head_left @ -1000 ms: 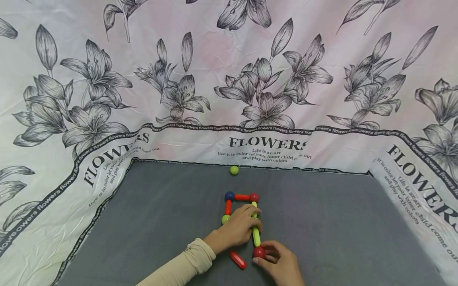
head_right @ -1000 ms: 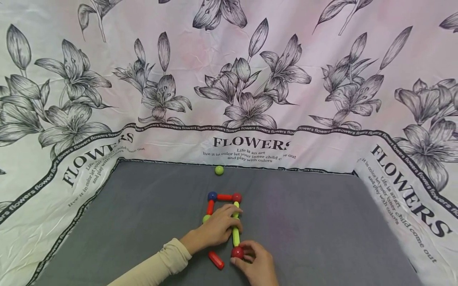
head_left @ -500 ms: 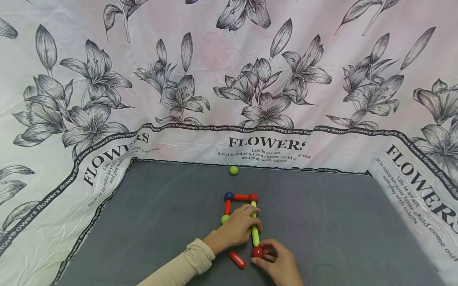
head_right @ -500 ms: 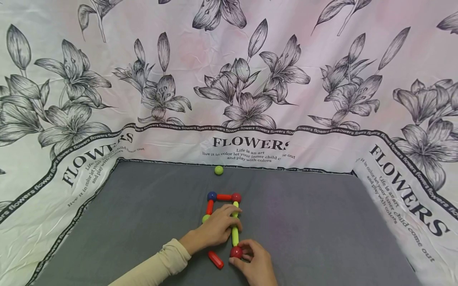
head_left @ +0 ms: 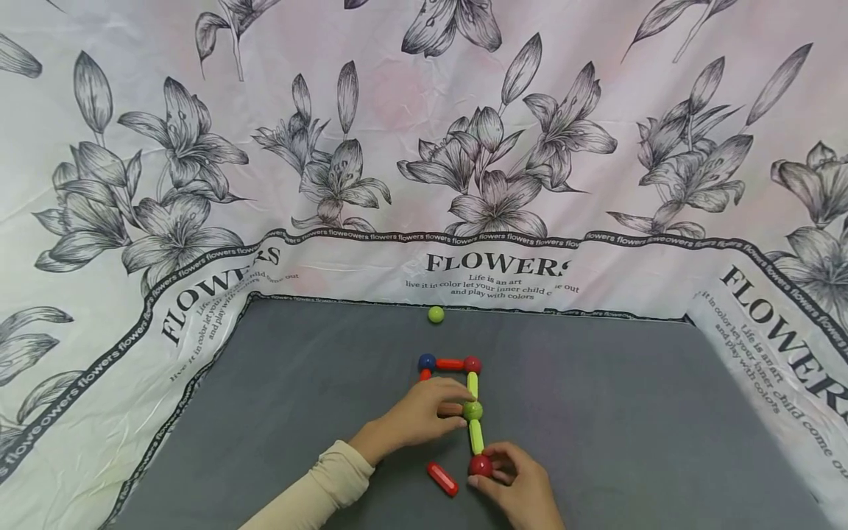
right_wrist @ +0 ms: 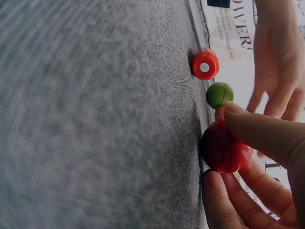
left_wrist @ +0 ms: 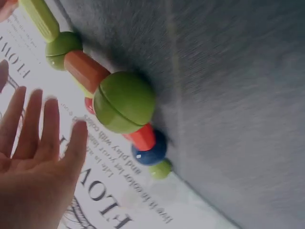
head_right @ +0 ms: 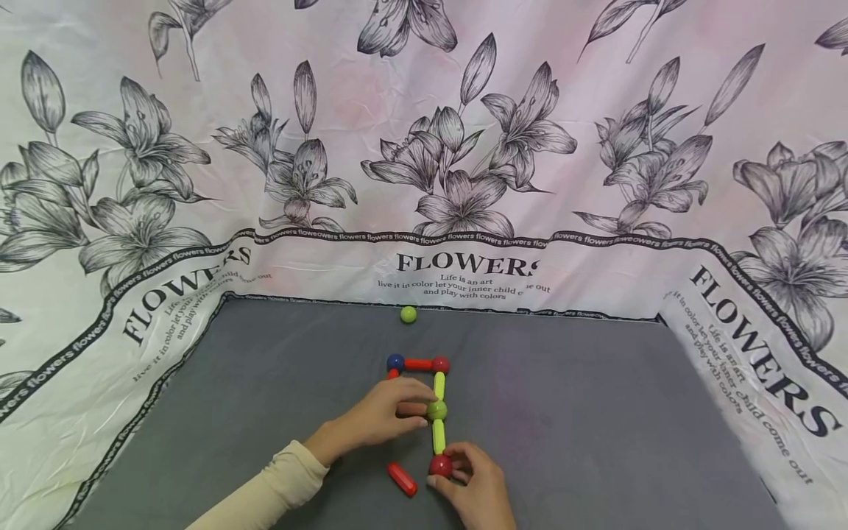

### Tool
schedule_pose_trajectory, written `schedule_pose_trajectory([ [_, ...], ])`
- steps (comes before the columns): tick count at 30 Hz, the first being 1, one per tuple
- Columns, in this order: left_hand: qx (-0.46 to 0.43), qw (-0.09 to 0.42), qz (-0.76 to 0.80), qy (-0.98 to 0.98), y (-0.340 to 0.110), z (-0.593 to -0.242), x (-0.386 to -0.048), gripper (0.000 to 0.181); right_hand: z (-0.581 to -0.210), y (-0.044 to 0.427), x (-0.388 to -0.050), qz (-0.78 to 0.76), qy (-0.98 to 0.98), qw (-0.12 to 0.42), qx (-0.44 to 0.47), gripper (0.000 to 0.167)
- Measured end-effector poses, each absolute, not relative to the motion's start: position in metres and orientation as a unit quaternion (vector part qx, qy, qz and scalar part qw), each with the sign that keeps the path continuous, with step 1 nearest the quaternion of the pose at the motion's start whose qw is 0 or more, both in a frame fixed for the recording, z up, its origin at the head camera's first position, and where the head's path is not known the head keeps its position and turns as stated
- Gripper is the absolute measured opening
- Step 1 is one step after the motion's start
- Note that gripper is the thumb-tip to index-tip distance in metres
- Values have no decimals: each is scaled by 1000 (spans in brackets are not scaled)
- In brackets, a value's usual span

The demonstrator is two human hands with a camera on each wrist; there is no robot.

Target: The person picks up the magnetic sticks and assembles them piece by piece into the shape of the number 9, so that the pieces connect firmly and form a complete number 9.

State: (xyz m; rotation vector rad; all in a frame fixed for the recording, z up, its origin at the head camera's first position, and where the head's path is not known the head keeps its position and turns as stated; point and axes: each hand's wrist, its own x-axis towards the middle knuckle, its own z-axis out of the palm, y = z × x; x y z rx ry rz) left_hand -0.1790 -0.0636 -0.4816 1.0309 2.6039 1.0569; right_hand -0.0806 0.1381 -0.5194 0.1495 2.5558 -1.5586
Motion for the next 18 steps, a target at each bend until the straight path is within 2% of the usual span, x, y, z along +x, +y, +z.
schedule_pose_trajectory([
  [6, 298, 172, 438, 831, -82, -483, -174, 30, -520, 138, -82, -518, 851, 69, 55, 48],
  [11, 291, 237, 463, 803, -91, -485, -165, 34, -521, 138, -81, -516, 852, 69, 62, 47],
  [18, 293, 264, 428, 813, -92, -497, -154, 39, -521, 138, -82, -512, 854, 66, 65, 46],
])
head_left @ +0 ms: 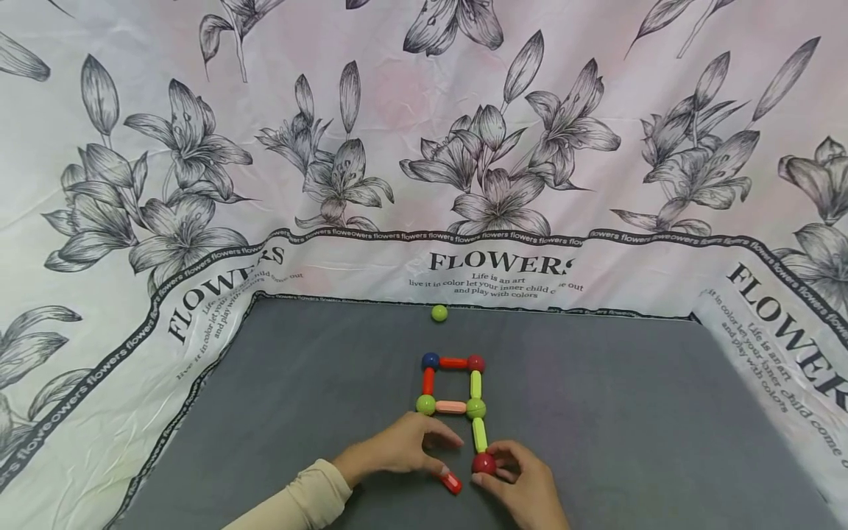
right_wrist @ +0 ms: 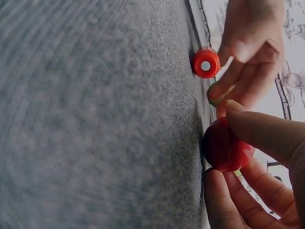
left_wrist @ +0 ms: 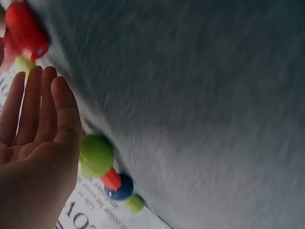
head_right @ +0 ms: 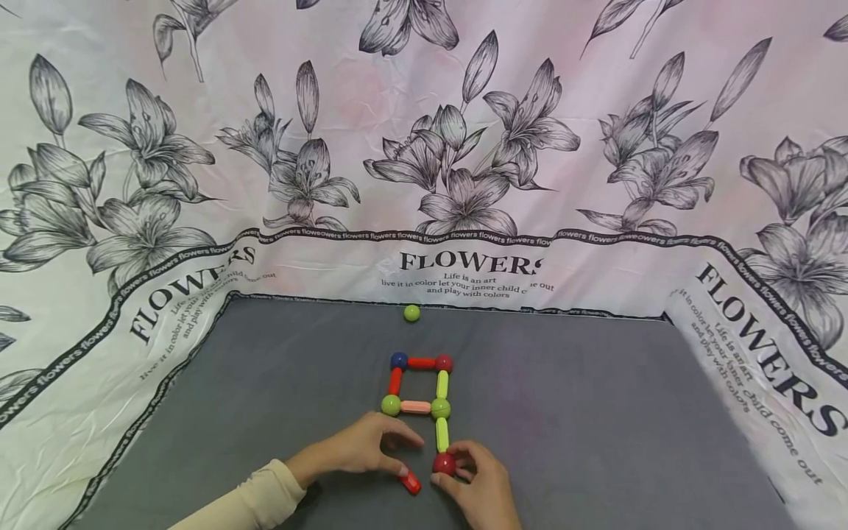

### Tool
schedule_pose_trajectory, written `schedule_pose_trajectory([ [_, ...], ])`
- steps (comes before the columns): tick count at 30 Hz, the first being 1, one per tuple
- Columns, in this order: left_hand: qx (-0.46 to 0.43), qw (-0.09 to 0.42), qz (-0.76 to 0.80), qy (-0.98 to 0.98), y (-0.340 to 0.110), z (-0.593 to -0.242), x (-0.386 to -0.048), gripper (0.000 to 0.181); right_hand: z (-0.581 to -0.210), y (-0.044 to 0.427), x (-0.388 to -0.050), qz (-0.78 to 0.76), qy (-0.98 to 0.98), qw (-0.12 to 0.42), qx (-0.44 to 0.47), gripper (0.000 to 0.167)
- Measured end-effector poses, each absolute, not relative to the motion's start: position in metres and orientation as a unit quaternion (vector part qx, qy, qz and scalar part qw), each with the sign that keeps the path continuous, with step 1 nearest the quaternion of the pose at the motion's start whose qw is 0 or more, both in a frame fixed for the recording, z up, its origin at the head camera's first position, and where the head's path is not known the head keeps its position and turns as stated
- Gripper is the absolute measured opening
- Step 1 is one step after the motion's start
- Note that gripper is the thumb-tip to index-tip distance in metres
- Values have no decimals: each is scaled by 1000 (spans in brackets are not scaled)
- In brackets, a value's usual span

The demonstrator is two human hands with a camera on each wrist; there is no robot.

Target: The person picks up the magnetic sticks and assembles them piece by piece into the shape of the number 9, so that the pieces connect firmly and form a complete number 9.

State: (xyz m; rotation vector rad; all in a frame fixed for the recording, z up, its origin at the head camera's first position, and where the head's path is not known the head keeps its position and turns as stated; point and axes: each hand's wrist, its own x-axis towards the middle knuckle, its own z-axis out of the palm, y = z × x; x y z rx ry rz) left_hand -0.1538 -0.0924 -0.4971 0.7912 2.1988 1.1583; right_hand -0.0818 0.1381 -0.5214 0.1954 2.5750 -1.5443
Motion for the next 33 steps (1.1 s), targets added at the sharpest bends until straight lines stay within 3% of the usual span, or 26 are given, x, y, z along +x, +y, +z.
schedule_pose_trajectory([
  [6, 303, 254, 405, 824, -88, -502, -149, 36, -521, 139, -82, -513, 854, 67, 64, 46],
  [13, 304, 282, 417, 809, -90, -502, -146, 34, -522, 138, -81, -512, 854, 70, 69, 46],
  [23, 354, 259, 362, 823, -92, -505, -145, 33, -522, 139, -81, -519, 849, 73, 69, 46],
  [33, 336, 255, 371, 827, -88, -502, -146, 26, -520, 138, -81, -522, 847, 70, 74, 46],
])
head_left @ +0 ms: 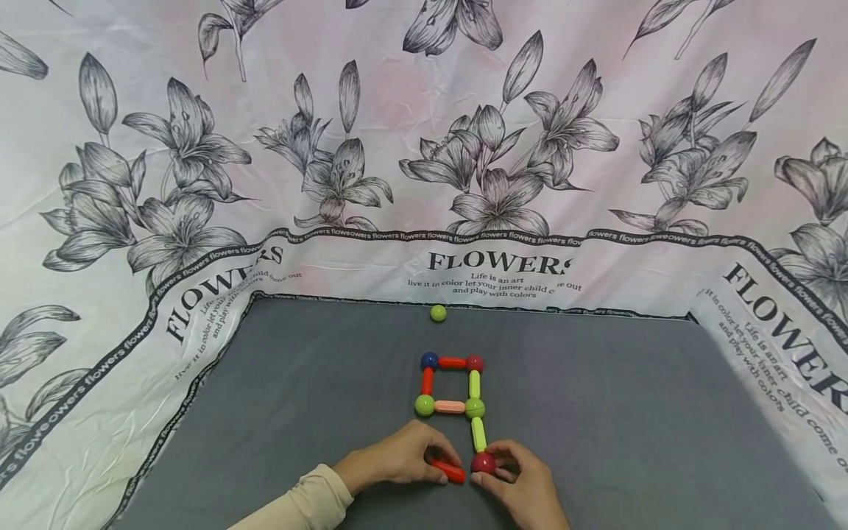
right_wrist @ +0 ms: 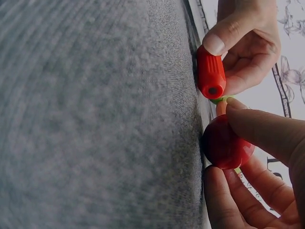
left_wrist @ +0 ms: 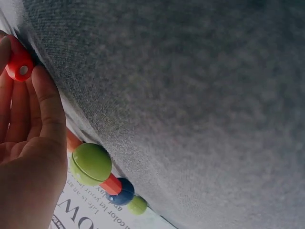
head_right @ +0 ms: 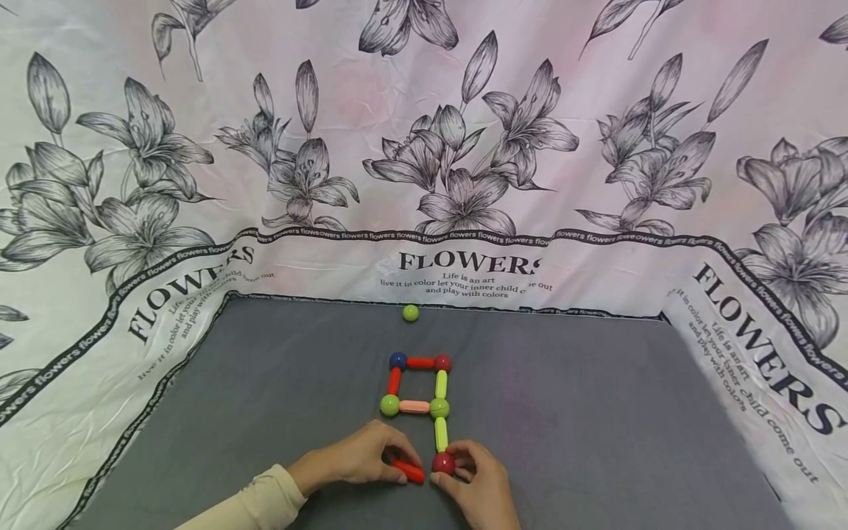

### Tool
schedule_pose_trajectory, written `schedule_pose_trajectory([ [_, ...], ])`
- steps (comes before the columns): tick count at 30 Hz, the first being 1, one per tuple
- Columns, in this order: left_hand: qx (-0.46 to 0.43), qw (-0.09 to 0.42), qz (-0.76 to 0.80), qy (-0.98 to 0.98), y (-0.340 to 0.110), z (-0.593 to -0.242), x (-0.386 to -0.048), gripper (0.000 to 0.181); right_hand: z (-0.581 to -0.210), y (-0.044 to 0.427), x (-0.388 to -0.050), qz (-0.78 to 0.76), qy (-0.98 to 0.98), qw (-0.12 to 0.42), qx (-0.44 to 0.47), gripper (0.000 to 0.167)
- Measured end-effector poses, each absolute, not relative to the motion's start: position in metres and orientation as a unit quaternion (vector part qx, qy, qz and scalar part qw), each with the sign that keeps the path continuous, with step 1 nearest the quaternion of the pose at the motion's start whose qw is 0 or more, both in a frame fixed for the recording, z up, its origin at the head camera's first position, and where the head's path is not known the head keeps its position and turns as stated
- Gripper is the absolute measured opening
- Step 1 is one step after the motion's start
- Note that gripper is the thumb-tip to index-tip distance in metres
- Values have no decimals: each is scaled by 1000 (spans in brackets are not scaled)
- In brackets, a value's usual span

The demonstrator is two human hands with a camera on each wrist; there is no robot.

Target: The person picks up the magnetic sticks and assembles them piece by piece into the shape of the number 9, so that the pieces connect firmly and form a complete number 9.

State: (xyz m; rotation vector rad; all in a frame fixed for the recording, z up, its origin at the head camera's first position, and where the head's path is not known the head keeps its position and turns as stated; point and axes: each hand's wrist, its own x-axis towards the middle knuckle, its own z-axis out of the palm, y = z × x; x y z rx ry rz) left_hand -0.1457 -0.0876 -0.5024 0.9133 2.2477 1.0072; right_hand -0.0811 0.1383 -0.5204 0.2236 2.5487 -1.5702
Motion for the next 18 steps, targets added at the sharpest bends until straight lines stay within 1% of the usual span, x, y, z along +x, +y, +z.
schedule_pose_trajectory([
  [13, 266, 249, 401, 840, -88, -502, -147, 24, -520, 139, -81, -515, 852, 71, 69, 47],
  [18, 262, 242, 408, 840, -85, -503, -147, 23, -520, 137, -80, -522, 848, 62, 69, 46],
])
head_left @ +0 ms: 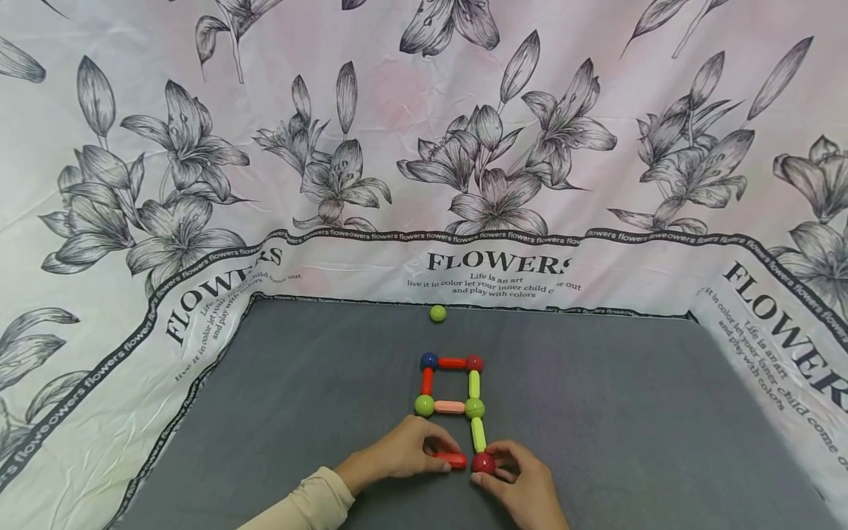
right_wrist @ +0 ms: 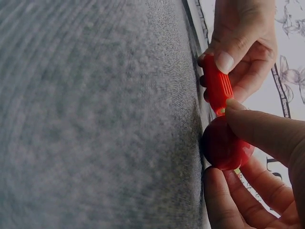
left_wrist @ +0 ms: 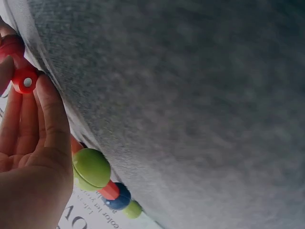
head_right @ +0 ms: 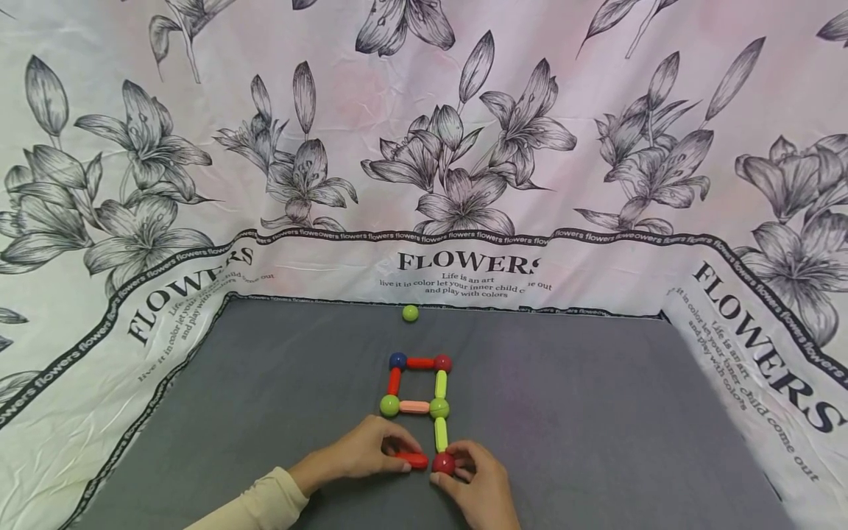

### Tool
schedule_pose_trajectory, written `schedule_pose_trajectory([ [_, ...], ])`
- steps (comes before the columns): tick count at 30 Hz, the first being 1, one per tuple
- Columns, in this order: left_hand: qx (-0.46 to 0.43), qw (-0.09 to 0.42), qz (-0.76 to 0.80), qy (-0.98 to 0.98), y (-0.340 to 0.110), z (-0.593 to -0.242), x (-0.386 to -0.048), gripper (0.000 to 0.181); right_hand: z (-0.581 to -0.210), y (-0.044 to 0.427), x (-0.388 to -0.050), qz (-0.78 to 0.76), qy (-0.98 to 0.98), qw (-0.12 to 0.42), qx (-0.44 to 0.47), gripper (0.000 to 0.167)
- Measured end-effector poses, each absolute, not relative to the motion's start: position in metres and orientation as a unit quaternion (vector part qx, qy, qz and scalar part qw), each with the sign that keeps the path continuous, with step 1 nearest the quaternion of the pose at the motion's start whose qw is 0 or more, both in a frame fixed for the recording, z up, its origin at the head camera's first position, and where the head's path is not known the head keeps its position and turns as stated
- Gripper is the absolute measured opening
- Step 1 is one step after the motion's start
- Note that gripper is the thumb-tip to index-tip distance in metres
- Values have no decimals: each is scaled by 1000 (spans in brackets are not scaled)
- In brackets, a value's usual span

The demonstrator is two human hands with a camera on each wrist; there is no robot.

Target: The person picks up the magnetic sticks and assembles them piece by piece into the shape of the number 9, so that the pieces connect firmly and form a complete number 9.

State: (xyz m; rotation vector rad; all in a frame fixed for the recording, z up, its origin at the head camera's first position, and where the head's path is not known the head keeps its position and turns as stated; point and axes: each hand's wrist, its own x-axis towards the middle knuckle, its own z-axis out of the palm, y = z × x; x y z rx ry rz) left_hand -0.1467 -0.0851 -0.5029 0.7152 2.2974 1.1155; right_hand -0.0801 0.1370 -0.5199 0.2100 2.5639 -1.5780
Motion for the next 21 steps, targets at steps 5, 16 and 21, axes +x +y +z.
schedule_pose_trajectory([
  [5, 282, 224, 398, 844, -80, -504, -145, 22, -520, 137, -80, -521, 848, 62, 68, 47],
  [16, 270, 234, 410, 839, -78, -503, -143, 22, -519, 136, -79, -522, 848, 66, 71, 48],
  [21, 265, 240, 414, 837, -78, -503, -143, 22, -519, 137, -80, -521, 848, 70, 72, 49],
])
